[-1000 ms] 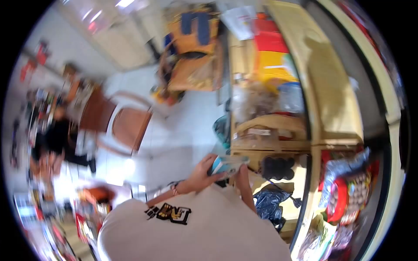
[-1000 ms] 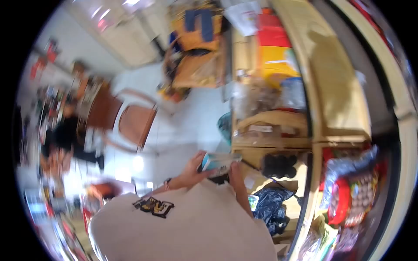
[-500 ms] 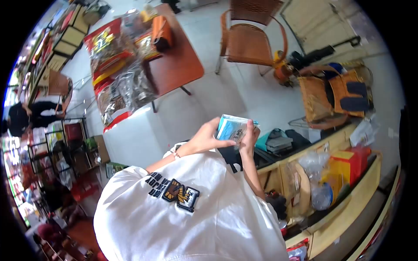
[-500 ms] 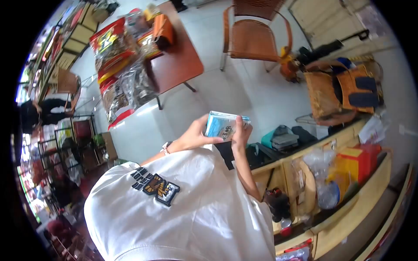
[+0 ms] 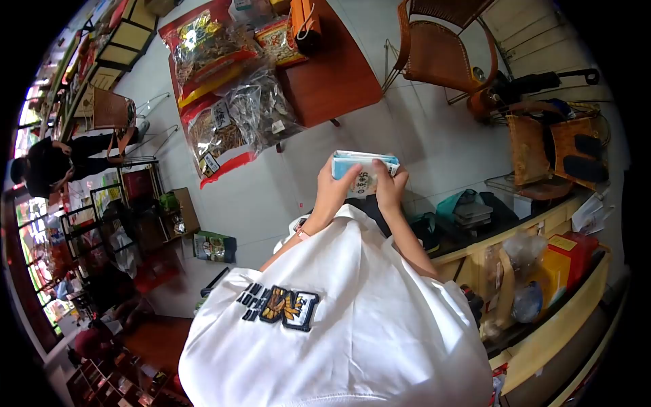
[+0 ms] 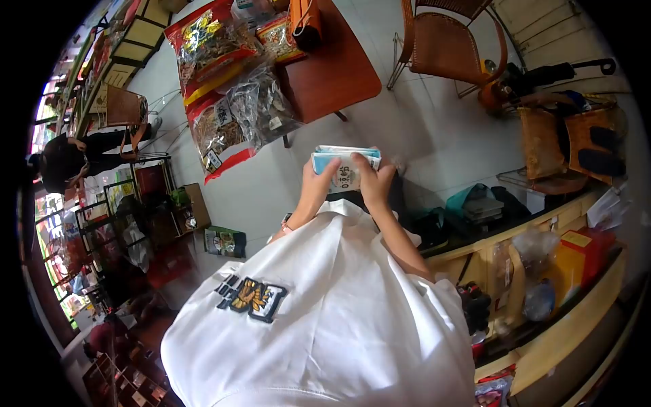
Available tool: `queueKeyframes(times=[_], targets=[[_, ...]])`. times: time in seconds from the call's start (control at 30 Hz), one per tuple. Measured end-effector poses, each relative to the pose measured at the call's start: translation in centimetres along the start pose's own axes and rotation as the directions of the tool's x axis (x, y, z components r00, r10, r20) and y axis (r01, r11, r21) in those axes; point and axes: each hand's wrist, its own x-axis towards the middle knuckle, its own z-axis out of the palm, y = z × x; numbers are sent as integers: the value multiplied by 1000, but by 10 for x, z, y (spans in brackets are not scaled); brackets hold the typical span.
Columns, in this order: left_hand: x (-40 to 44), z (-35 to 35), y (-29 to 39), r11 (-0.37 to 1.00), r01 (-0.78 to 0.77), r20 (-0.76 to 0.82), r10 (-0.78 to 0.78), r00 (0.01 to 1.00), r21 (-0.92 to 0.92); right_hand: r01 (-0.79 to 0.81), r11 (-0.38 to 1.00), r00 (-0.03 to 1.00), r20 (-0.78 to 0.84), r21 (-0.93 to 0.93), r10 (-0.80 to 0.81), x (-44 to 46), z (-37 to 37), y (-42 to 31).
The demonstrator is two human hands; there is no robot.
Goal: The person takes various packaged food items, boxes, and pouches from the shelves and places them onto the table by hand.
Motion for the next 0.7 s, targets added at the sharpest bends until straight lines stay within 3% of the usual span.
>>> queueKeyframes(times=[0.03, 0.07, 0.1, 0.17, 0.2, 0.23, 0.3, 0.33, 0.4, 0.43, 0.47, 0.5, 0.57, 0.63, 0.67, 0.7], targets=[[8, -7, -1, 1000, 9, -9, -9, 1000, -27, -30, 999, 999, 35, 40, 29, 4, 7, 1], [13, -14, -6, 997, -9, -9, 10, 1000, 71, -223, 974, 972, 83, 40, 220, 3, 9, -3], [19, -17, -8, 996, -24, -22, 26, 999, 85, -56, 998, 997, 60, 24, 54, 7, 14, 19], [36, -23, -19, 992, -39, -38, 44, 998, 123, -143, 983, 984, 125, 111, 129, 18, 22, 33], [42, -28, -19, 985, 4, -42, 3, 999, 171, -271, 956, 947, 208, 115, 244, 26, 22, 38], [49, -32, -20, 982, 29, -33, -23, 999, 186, -309, 944, 924, 271, 116, 269, 35, 23, 45], [63, -42, -23, 957, 19, -95, 9, 995, 291, -372, 926, 767, 583, 61, 270, 69, 20, 72], [72, -48, -22, 931, -10, -103, 51, 993, 364, -381, 923, 766, 579, 60, 279, 82, 21, 70], [85, -57, -1, 896, -34, -78, 76, 994, 444, -145, 981, 557, 809, -128, 188, 123, 38, 59], [91, -61, 18, 854, -40, -62, 84, 995, 519, -148, 982, 560, 809, -114, 178, 142, 47, 49], [97, -63, 38, 832, 68, -69, -36, 997, 551, -128, 975, 416, 882, -184, 221, 156, 56, 40], [103, -70, 42, 822, 79, -76, -44, 996, 564, -98, 964, 258, 929, -248, 265, 165, 65, 30], [128, -80, 42, 661, 35, -27, -23, 999, 749, -87, 961, 212, 938, -263, 275, 187, 86, 16], [155, -76, 53, 656, 96, -35, -105, 994, 749, 131, 897, 133, 904, -422, 406, 206, 105, 15], [171, -73, 55, 614, 57, -20, -67, 998, 787, 203, 903, 189, 920, -379, 344, 214, 113, 28], [187, -72, 56, 567, 17, 0, -29, 1000, 824, 170, 918, 196, 925, -358, 325, 226, 117, 34]])
